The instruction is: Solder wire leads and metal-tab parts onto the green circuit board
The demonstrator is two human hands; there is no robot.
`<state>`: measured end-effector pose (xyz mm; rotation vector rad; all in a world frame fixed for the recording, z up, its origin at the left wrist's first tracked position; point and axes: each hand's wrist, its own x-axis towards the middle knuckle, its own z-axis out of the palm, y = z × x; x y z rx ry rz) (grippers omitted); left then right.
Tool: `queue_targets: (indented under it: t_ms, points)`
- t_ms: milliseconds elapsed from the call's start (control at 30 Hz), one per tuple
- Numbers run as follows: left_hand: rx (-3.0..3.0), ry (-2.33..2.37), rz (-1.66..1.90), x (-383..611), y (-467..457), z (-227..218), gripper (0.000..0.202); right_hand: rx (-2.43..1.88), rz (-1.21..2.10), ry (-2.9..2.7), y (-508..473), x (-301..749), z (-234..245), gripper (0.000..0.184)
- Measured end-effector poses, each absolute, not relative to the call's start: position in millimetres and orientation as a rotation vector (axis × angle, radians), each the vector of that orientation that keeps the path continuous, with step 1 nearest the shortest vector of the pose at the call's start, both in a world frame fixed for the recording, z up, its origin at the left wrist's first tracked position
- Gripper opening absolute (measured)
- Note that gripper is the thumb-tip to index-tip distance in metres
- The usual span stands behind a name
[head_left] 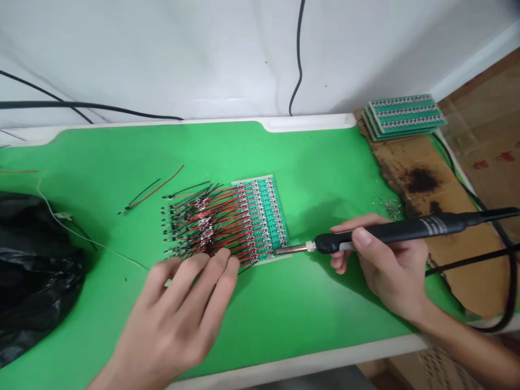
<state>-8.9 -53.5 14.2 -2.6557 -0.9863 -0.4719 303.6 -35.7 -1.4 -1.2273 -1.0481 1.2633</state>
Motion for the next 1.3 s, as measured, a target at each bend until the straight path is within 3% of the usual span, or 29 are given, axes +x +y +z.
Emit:
queue_targets:
  t_ms: [867,1300]
  points:
    - [-2.692,-1.047,-0.466,-2.6,-58.3,16.7,0.02,-1.085,1.172,-1.173,-38.2,304.7,-7.0,0.011]
    - [-2.711,-1.033,-0.446,-5.2,-59.1,19.2,0.021,-1.054,1.057,-1.3,-45.8,308.9,-8.1,0.017]
